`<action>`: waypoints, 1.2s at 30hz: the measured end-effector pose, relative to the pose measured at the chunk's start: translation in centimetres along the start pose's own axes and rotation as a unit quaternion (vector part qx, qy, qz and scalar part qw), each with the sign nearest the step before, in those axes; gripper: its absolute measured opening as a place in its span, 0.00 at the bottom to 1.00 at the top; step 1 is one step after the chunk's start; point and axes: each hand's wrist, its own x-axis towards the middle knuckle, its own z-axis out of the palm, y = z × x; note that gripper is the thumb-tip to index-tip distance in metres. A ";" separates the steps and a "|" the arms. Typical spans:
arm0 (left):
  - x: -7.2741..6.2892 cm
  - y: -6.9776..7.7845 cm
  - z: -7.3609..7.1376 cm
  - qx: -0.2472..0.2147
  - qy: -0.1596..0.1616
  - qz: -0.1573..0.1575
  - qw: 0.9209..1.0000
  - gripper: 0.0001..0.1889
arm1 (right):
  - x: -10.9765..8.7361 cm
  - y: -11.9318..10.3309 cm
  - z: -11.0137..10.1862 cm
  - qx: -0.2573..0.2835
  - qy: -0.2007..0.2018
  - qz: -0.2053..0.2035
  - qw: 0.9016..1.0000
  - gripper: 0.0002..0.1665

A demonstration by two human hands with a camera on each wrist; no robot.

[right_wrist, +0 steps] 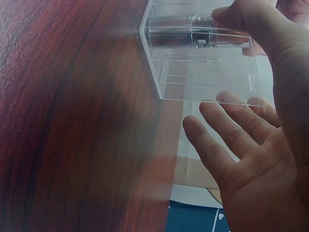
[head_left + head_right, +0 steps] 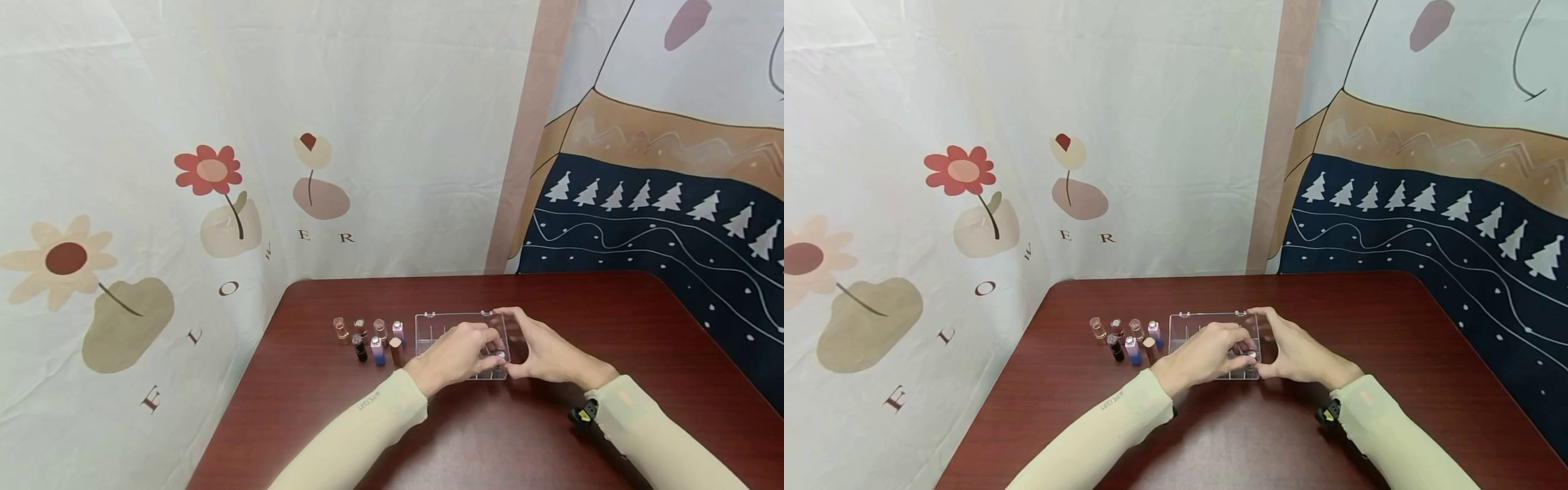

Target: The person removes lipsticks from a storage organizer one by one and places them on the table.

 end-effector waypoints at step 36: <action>-1.8 0.9 -2.9 -0.011 0.082 -0.011 0.997 0.11 | -0.2 0.1 0.2 0.007 -0.007 0.017 1.000 0.62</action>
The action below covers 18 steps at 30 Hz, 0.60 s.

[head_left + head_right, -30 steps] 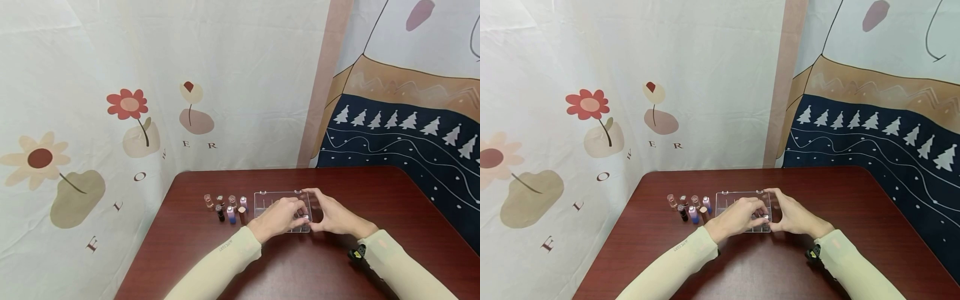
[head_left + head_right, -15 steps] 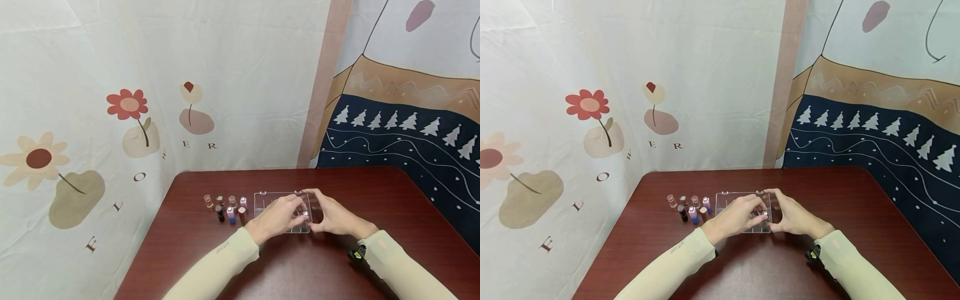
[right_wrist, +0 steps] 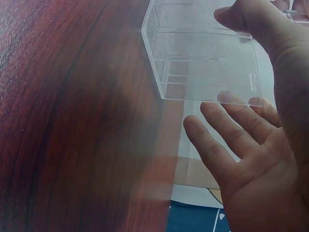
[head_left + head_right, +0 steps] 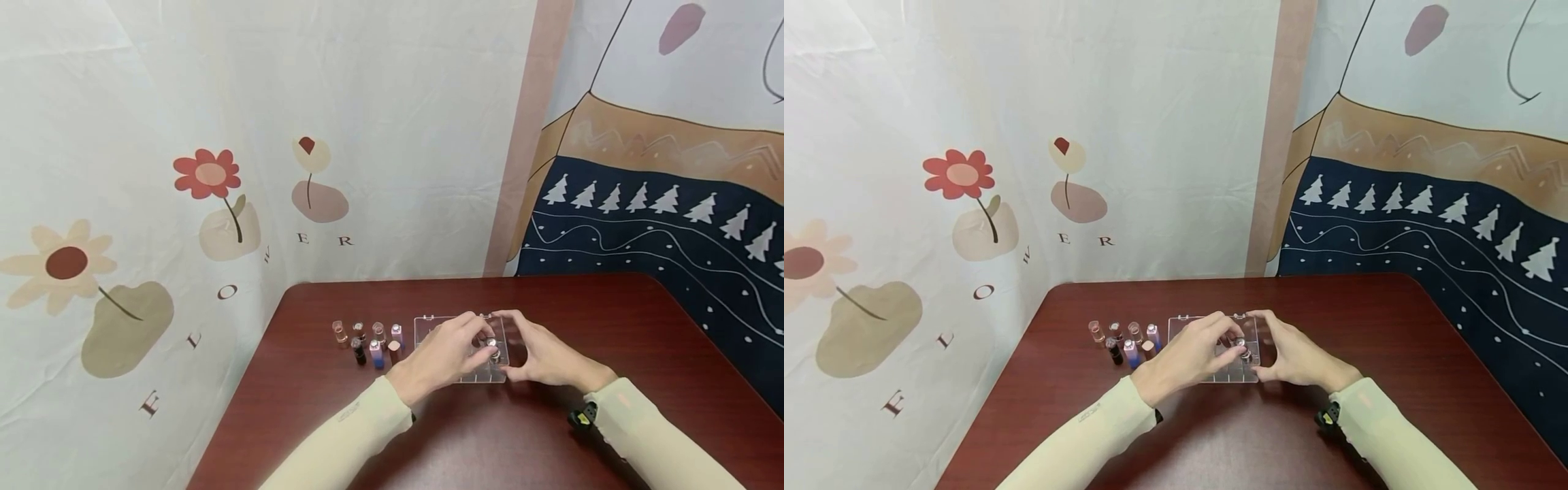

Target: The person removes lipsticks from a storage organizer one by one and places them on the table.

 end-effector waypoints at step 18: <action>-2.4 -1.9 -3.8 -0.028 0.092 0.026 0.995 0.09 | 0.0 -0.1 0.0 -0.004 0.010 -0.014 1.000 0.61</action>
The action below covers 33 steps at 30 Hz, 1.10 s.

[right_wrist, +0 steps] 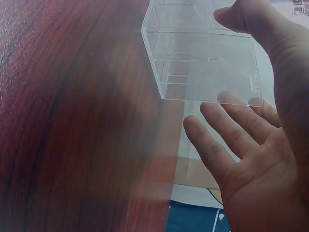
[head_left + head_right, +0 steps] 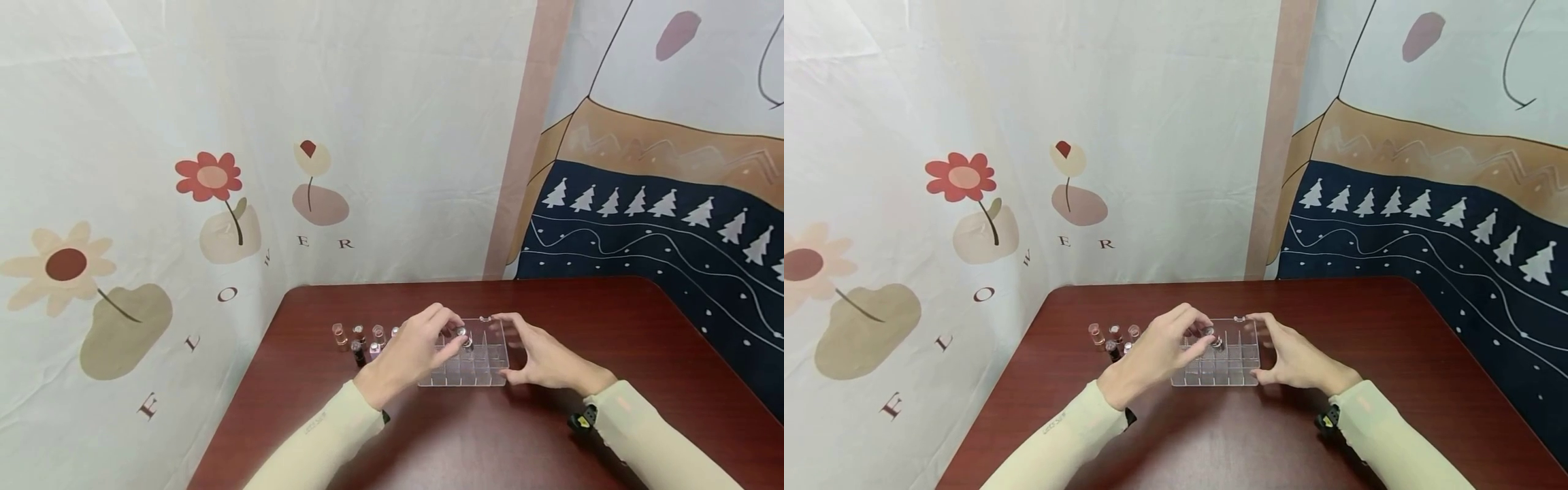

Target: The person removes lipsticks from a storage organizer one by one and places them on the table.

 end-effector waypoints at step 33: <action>-3.9 -3.3 -5.3 0.014 0.042 -0.103 0.994 0.07 | 0.1 -0.3 -0.1 -0.006 -0.008 0.027 1.000 0.61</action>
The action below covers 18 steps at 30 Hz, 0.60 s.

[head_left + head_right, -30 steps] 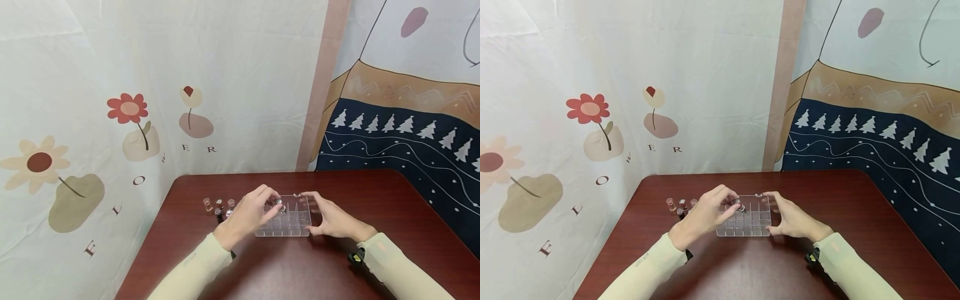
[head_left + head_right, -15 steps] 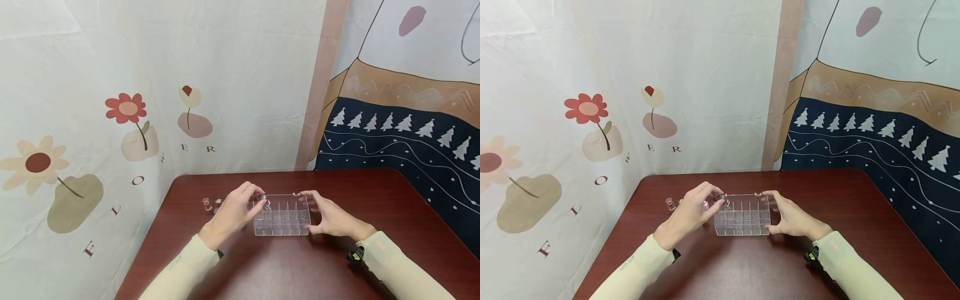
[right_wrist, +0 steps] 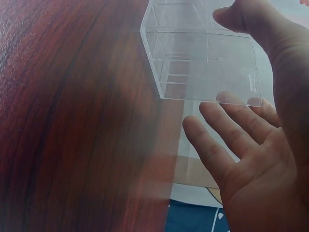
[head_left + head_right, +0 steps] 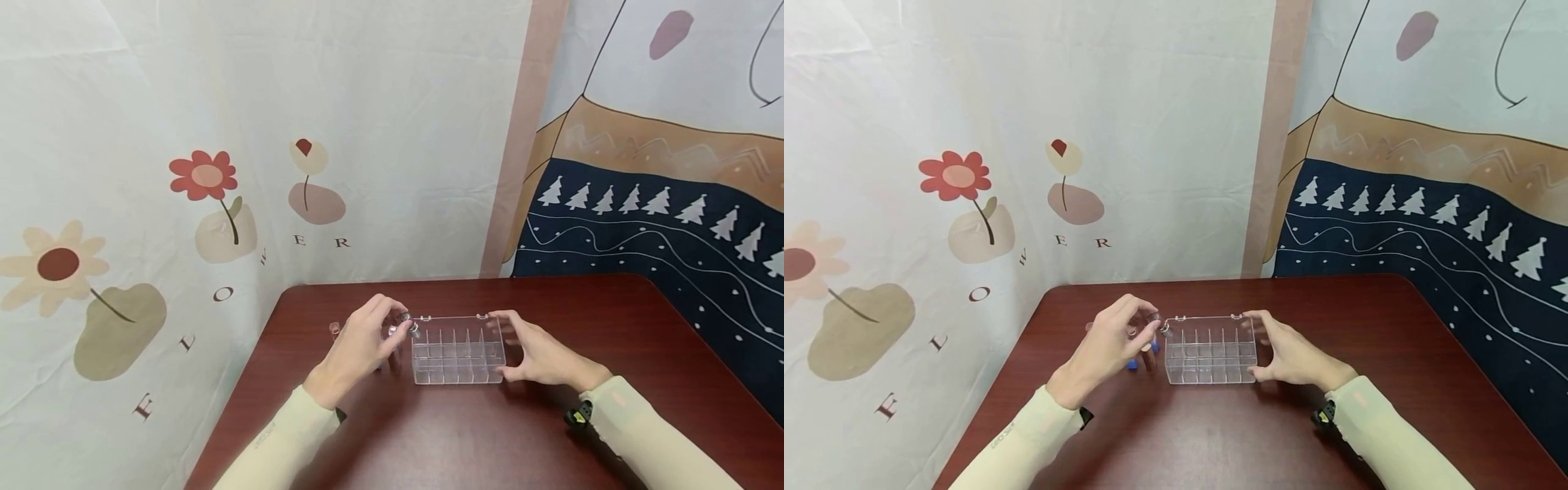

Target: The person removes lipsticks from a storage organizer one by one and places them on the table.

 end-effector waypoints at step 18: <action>-1.5 -2.0 -2.2 0.038 0.058 0.018 0.997 0.10 | 0.0 0.3 0.1 -0.001 -0.002 0.007 1.000 0.62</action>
